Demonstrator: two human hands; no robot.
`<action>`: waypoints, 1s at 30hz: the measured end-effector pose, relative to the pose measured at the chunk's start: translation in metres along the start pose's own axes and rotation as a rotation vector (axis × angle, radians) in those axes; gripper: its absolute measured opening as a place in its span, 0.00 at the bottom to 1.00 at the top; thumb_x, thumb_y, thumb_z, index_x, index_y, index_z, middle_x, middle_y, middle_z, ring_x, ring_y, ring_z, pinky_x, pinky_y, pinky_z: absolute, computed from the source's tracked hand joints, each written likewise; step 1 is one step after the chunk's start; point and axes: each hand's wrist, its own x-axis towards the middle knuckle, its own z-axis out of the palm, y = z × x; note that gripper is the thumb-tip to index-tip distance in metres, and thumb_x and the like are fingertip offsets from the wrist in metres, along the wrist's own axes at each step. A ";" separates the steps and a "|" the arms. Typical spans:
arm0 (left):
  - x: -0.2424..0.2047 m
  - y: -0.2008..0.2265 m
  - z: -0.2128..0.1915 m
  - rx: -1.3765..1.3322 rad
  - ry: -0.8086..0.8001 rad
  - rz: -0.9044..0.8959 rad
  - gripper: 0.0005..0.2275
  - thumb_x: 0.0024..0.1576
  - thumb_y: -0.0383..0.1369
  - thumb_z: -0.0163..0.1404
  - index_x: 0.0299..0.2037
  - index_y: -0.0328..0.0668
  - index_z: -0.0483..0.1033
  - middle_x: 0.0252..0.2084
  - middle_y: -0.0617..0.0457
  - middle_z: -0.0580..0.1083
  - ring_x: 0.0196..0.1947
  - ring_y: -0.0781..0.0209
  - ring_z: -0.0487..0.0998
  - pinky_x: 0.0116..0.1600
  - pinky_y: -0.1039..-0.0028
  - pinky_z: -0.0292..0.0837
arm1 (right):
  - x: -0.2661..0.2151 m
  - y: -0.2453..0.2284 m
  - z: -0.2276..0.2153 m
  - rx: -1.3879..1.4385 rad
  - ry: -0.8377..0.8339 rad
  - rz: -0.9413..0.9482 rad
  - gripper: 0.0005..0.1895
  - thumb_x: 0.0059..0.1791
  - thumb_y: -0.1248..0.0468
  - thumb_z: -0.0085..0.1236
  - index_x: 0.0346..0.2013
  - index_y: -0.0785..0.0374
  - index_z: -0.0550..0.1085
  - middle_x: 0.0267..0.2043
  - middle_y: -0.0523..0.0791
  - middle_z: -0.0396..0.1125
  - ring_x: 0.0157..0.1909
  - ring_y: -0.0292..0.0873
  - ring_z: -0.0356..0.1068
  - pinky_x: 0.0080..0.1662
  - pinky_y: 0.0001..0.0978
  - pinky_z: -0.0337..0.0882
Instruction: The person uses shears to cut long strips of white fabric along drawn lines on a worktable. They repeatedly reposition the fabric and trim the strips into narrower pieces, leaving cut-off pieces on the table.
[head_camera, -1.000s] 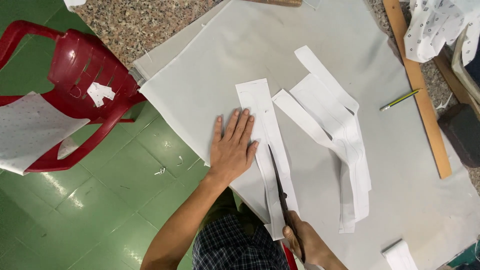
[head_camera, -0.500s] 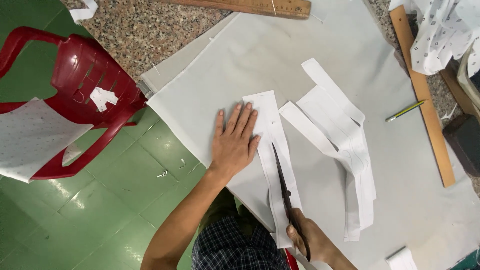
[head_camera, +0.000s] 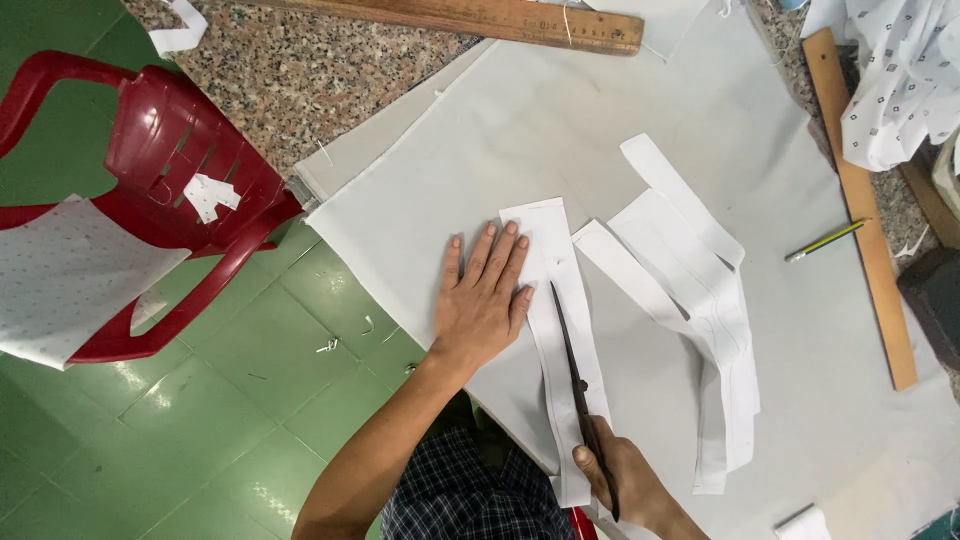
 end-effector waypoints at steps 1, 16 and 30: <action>-0.001 0.000 0.000 -0.001 -0.002 0.000 0.28 0.70 0.50 0.24 0.78 0.50 0.49 0.81 0.57 0.45 0.80 0.56 0.39 0.79 0.48 0.30 | -0.001 -0.001 0.000 0.000 -0.001 0.002 0.36 0.48 0.33 0.35 0.52 0.59 0.68 0.17 0.42 0.67 0.20 0.41 0.70 0.27 0.34 0.69; 0.001 -0.003 -0.002 -0.006 -0.024 0.001 0.28 0.69 0.49 0.22 0.77 0.48 0.49 0.81 0.58 0.45 0.80 0.58 0.39 0.80 0.50 0.29 | 0.023 -0.027 -0.027 0.007 -0.102 -0.003 0.34 0.48 0.34 0.36 0.51 0.59 0.65 0.17 0.43 0.68 0.19 0.40 0.72 0.27 0.32 0.72; 0.002 -0.004 -0.003 -0.004 -0.048 0.003 0.28 0.69 0.50 0.20 0.78 0.49 0.47 0.81 0.58 0.43 0.81 0.58 0.37 0.80 0.51 0.26 | 0.032 -0.030 -0.023 -0.037 0.031 -0.017 0.36 0.46 0.31 0.36 0.46 0.60 0.68 0.14 0.40 0.62 0.14 0.39 0.66 0.23 0.32 0.67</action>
